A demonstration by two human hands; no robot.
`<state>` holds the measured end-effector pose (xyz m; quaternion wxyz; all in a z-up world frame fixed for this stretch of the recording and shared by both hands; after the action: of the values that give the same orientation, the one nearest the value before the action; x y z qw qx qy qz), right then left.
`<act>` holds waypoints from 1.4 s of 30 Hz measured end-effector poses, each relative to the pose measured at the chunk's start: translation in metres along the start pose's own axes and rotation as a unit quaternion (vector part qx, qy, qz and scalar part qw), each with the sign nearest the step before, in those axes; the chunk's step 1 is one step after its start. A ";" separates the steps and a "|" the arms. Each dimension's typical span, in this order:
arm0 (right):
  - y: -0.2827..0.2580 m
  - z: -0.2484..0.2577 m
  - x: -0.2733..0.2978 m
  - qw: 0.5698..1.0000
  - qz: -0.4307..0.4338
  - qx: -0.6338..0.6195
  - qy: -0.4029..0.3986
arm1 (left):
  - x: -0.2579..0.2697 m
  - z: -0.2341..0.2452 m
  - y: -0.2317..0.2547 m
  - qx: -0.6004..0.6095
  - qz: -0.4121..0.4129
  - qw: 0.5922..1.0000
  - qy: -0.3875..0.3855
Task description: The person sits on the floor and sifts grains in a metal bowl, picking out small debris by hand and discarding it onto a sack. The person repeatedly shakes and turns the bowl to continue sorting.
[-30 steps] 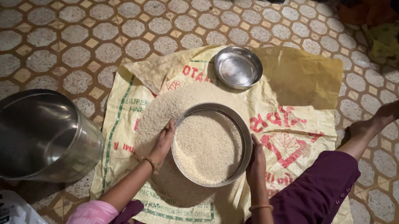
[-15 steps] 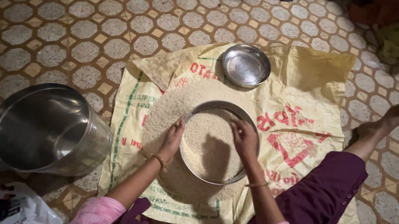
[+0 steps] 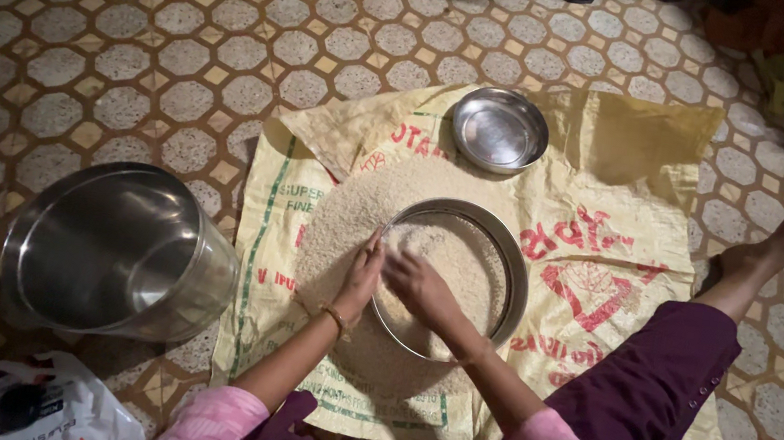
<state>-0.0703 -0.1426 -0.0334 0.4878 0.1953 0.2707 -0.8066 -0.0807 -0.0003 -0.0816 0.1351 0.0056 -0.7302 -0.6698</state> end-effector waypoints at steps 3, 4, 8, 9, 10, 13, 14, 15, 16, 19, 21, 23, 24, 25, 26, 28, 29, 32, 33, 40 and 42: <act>0.002 0.022 0.025 0.987 -0.112 -0.047 -0.106 | 0.004 0.001 -0.001 0.011 0.003 1.000 0.006; 0.007 0.029 0.031 0.982 -0.154 -0.045 -0.099 | 0.004 0.001 -0.002 0.000 0.006 1.000 0.006; 0.039 0.053 0.043 0.965 -0.256 -0.044 -0.032 | 0.002 0.003 -0.002 -0.001 -0.004 1.000 0.028; 0.044 0.055 0.044 0.963 -0.267 -0.048 -0.008 | 0.003 0.005 -0.002 0.003 -0.012 0.999 0.030; 0.050 0.054 0.048 0.951 -0.304 -0.057 -0.003 | 0.005 0.006 -0.002 0.007 -0.020 0.999 0.031; 0.063 0.051 0.062 0.911 -0.403 -0.089 0.008 | 0.012 0.006 -0.014 -0.046 0.094 0.994 0.034; 0.064 0.048 0.066 0.898 -0.429 -0.103 0.011 | 0.014 0.006 -0.019 -0.074 0.153 0.985 0.034; 0.065 0.046 0.070 0.883 -0.454 -0.117 0.014 | 0.014 0.004 -0.018 -0.068 0.111 0.991 0.034; 0.064 0.045 0.070 0.893 -0.428 -0.135 0.038 | 0.013 0.003 -0.018 -0.062 0.069 0.995 0.033; 0.053 0.042 0.069 0.911 -0.377 -0.151 0.069 | 0.011 0.002 -0.025 -0.051 -0.014 0.998 0.036; 0.044 0.039 0.068 0.916 -0.384 -0.108 0.040 | 0.008 0.003 -0.037 -0.066 -0.009 0.997 0.037; 0.032 0.035 0.066 0.906 -0.412 -0.094 -0.003 | 0.003 0.006 -0.053 -0.101 0.038 0.994 0.036; 0.027 0.032 0.064 0.901 -0.424 -0.087 -0.025 | -0.002 0.007 -0.058 -0.098 0.021 0.994 0.034; 0.018 0.029 0.060 0.912 -0.400 -0.085 -0.033 | -0.004 0.007 -0.064 -0.095 0.005 0.995 0.033; 0.009 0.026 0.057 0.922 -0.375 -0.084 -0.041 | -0.007 0.008 -0.071 -0.092 -0.010 0.995 0.032; -0.006 0.016 0.053 0.940 -0.321 -0.088 -0.073 | -0.010 0.008 -0.086 -0.051 -0.012 0.998 0.030; -0.014 0.009 0.052 0.947 -0.292 -0.093 -0.095 | -0.011 0.007 -0.092 -0.032 -0.013 0.999 0.028; -0.022 -0.021 0.038 0.956 -0.241 -0.074 -0.152 | -0.015 0.005 -0.099 -0.015 -0.034 0.999 0.006; -0.021 -0.031 0.034 0.955 -0.232 -0.063 -0.171 | -0.014 0.005 -0.101 -0.036 -0.014 0.999 0.017; 0.083 -0.039 0.010 0.955 -0.287 -0.061 -0.035 | -0.003 0.007 -0.081 -0.114 -0.010 0.992 0.049; 0.120 -0.026 0.034 0.738 -0.607 -0.294 0.027 | -0.001 0.009 -0.077 -0.170 0.042 0.983 0.056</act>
<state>0.0225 -0.1944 -0.1029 -0.0792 -0.1417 0.5682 -0.8067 -0.0946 0.0011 -0.1582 0.2030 -0.0109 -0.5969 -0.7761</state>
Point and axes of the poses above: each hand's wrist, its own x-axis away from the middle knuckle, its own z-axis out of the back of the hand, y = z × x, the point moved 3 cm from there along -x, towards the middle knuckle, and after that the axes turned 4 degrees about y, right-handed, at the moved point
